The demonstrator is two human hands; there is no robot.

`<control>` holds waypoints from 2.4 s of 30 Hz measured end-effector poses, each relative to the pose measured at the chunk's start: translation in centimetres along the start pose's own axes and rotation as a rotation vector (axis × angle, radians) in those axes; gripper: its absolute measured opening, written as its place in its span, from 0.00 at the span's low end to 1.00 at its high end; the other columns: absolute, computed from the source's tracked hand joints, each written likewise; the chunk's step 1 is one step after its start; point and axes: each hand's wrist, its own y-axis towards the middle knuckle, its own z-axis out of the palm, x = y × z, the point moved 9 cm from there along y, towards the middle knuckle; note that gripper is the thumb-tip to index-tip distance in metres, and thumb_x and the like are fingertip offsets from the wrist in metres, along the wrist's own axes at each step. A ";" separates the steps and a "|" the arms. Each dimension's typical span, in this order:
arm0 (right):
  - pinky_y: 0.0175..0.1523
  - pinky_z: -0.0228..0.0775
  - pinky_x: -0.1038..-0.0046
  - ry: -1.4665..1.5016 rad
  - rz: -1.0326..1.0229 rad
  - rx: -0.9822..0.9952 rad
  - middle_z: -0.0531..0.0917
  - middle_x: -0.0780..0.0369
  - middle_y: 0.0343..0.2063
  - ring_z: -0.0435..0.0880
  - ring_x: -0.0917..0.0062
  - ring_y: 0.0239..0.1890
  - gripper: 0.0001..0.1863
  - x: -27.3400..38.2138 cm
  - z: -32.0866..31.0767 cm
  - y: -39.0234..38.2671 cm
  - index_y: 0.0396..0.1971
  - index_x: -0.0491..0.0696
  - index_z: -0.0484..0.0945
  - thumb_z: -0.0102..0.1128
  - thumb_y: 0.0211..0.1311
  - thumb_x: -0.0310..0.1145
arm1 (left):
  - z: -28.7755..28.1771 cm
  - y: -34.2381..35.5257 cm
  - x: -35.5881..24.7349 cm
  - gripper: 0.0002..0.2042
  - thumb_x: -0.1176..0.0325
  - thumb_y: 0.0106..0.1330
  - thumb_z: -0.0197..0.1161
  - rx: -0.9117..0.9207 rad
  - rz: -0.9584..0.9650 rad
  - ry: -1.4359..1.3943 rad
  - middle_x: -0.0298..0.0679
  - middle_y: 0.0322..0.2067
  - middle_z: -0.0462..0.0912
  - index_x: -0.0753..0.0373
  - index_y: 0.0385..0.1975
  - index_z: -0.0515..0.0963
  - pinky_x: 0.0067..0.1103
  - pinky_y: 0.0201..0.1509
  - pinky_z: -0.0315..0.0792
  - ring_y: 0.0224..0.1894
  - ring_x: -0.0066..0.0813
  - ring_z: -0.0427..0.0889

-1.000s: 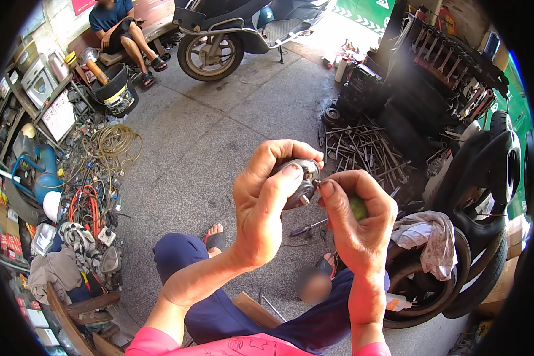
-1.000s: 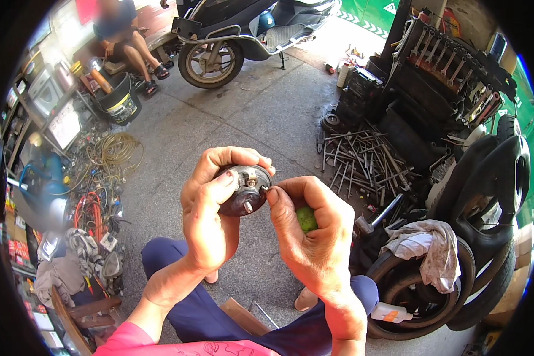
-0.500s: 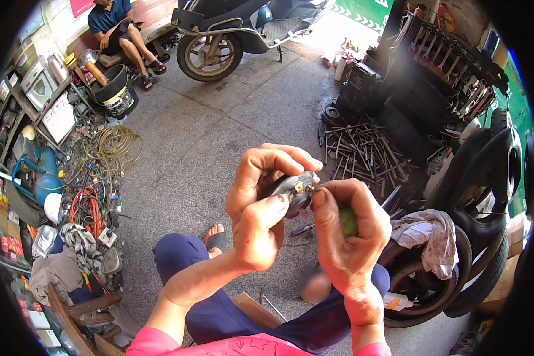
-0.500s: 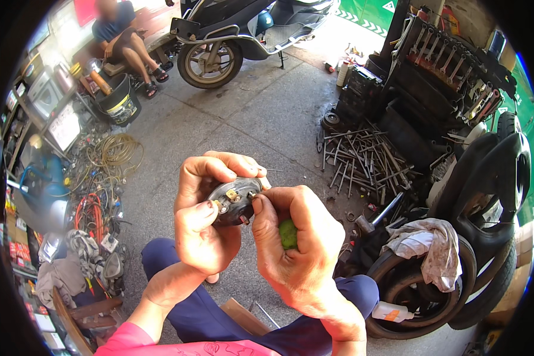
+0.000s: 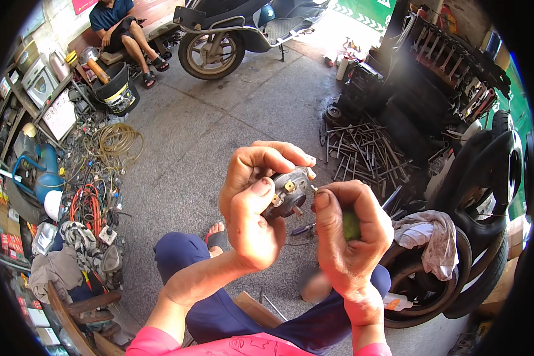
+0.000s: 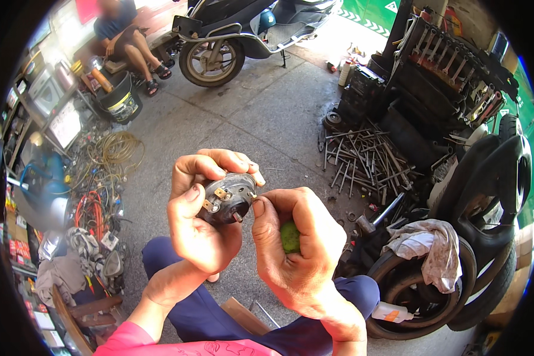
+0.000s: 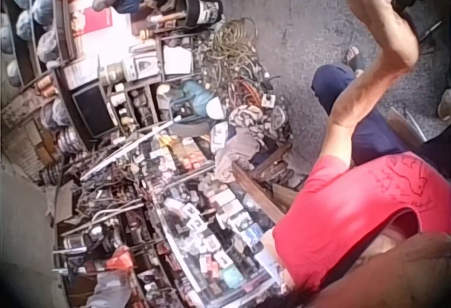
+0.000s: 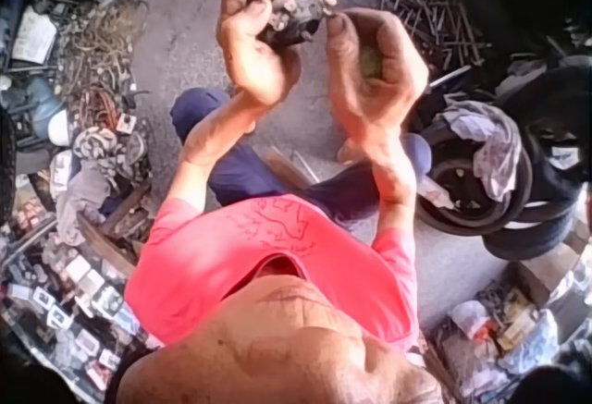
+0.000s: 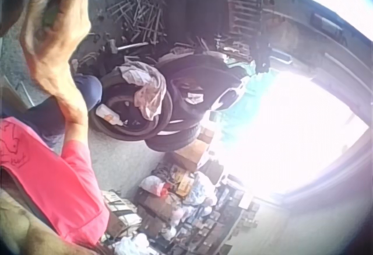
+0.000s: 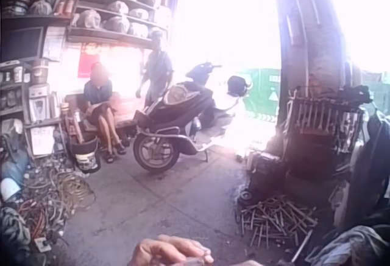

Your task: The person uses a screwdriver to adjust and manipulate a small mechanical component held in their left hand. They repeatedly insert the screwdriver into the component, rotate it, and reposition the part to access different areas.

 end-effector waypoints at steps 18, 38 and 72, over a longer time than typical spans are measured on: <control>0.29 0.66 0.82 -0.032 -0.049 0.035 0.78 0.63 0.22 0.75 0.83 0.23 0.03 0.3 0.5 -0.2 0.30 0.40 0.77 0.62 0.61 0.23 | 0.3 -0.4 0.0 0.14 0.65 0.58 0.45 0.118 0.030 0.080 0.53 0.41 0.74 0.68 0.38 0.66 0.34 0.54 0.70 0.43 0.39 0.75; 0.27 0.63 0.85 0.019 -0.052 0.005 0.77 0.67 0.23 0.71 0.89 0.22 0.05 0.0 0.5 -0.2 0.30 0.40 0.75 0.58 0.64 0.25 | 0.9 -0.5 1.0 0.16 0.58 0.65 0.45 0.079 -0.174 -0.021 0.50 0.39 0.74 0.66 0.39 0.67 0.37 0.54 0.70 0.45 0.42 0.74; 0.32 0.56 0.78 0.840 -0.410 -0.457 0.60 0.64 0.21 0.58 0.82 0.22 0.09 1.1 -19.6 -0.6 0.29 0.45 0.64 0.51 0.70 0.28 | 0.7 -3.1 8.2 0.04 0.70 0.68 0.58 -0.054 -0.959 -0.465 0.42 0.35 0.81 0.63 0.35 0.74 0.29 0.38 0.79 0.38 0.31 0.81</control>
